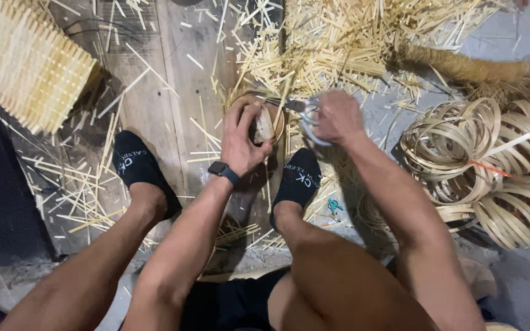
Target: The person assembles bamboo containers by fitting woven mats into circular frames and trimming the edges with scissors.
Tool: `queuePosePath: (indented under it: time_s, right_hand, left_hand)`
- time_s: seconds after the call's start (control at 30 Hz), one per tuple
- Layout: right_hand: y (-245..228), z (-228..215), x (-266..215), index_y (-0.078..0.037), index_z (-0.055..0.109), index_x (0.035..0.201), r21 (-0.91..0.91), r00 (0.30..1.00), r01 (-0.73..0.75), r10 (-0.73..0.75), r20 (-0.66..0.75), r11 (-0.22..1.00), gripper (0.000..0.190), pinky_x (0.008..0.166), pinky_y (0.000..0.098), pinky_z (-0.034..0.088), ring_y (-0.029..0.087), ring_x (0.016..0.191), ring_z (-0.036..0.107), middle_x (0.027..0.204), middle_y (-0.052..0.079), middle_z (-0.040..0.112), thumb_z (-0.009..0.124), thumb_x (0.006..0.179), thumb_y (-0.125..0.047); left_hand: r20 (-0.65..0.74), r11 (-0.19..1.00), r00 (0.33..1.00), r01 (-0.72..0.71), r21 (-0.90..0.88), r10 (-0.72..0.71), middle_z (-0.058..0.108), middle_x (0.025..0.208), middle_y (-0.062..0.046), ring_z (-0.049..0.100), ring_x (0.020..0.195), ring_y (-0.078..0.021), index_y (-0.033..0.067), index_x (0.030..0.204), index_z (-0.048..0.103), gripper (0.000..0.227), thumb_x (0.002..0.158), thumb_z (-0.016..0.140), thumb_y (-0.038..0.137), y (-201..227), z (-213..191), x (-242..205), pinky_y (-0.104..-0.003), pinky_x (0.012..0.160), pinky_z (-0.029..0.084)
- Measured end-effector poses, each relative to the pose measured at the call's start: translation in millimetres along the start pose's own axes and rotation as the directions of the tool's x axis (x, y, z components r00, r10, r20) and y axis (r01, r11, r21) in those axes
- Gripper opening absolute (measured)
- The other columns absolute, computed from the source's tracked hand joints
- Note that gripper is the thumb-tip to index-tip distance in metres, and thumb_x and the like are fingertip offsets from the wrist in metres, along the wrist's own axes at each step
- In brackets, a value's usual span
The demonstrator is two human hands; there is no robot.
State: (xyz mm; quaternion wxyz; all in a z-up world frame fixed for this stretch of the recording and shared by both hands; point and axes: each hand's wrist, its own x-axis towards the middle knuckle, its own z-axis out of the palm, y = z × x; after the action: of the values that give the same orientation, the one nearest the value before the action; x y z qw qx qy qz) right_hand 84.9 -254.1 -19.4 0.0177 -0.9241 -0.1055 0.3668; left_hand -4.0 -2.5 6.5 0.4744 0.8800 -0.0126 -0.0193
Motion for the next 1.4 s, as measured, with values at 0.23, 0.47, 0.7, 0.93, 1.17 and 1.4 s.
queuePosePath:
  time_s: [0.23,0.47,0.7,0.93,1.17,1.4]
  right_hand:
    - [16,11,-2,-0.003,0.071,0.107,-0.021,0.936,0.192,-0.190,-0.297,0.981,0.044,0.062,0.0451,0.057,0.031,0.076,0.063,0.086,0.019,0.063,0.075,0.082,-0.039]
    - [31,28,-2,-0.003,0.069,0.112,-0.098,0.955,0.145,-0.165,-0.246,0.985,0.036,0.087,0.0460,0.055,0.033,0.099,0.063,0.103,0.018,0.064,0.068,0.089,-0.031]
    - [9,15,-1,0.000,0.069,0.096,-0.155,0.793,0.293,-0.331,-0.512,0.943,0.049,0.077,0.0455,0.054,0.033,0.085,0.063,0.087,0.020,0.063,0.075,0.071,-0.042]
    - [30,18,-7,-0.005,0.069,0.103,-0.170,0.859,0.239,-0.290,-0.422,0.956,0.031,0.079,0.0443,0.054,0.029,0.091,0.063,0.097,0.014,0.064,0.067,0.087,-0.032]
    - [30,19,8,-0.009,0.072,0.108,-0.049,0.973,0.140,-0.146,-0.177,0.989,0.029,0.066,0.0427,0.056,0.025,0.076,0.063,0.085,0.013,0.064,0.066,0.094,-0.034]
    - [60,45,4,0.007,0.061,0.115,0.231,0.873,-0.288,0.354,-0.335,0.929,0.070,0.090,0.0470,0.050,0.033,0.098,0.058,0.104,0.019,0.060,0.088,0.081,-0.049]
  left_hand:
    - [-0.066,0.997,0.996,0.060,0.049,-0.056,0.045,0.145,-0.025,0.046,0.131,-0.0444,0.0253,0.142,0.061,0.077,0.068,0.081,0.016,2,10,-5,-0.049,0.114,0.040]
    - [0.048,1.000,0.999,-0.019,-0.012,0.020,0.051,0.150,-0.021,0.046,0.142,-0.0420,0.0140,0.143,0.058,0.075,0.071,0.069,0.000,4,-9,-2,-0.045,0.121,0.038]
    - [0.189,0.998,0.981,-0.019,-0.063,0.031,0.061,0.140,-0.015,0.050,0.139,-0.0368,0.0053,0.140,0.056,0.071,0.071,0.069,-0.006,1,-15,7,-0.045,0.125,0.035]
    - [0.352,0.995,0.936,-0.044,0.095,0.008,0.061,0.133,-0.011,0.045,0.131,-0.0414,0.0172,0.137,0.062,0.078,0.063,0.071,-0.008,-1,-31,20,-0.046,0.117,0.038]
    - [0.460,0.971,0.875,-0.220,0.098,0.152,0.064,0.134,-0.010,0.050,0.130,-0.0396,0.0182,0.133,0.065,0.074,0.063,0.075,-0.005,-8,-40,31,-0.045,0.116,0.042]
    - [0.108,0.988,0.983,0.152,-0.020,-0.149,0.065,0.127,-0.020,0.065,0.114,-0.0377,0.0065,0.136,0.057,0.089,0.061,0.095,0.035,8,-24,6,-0.043,0.099,0.052]
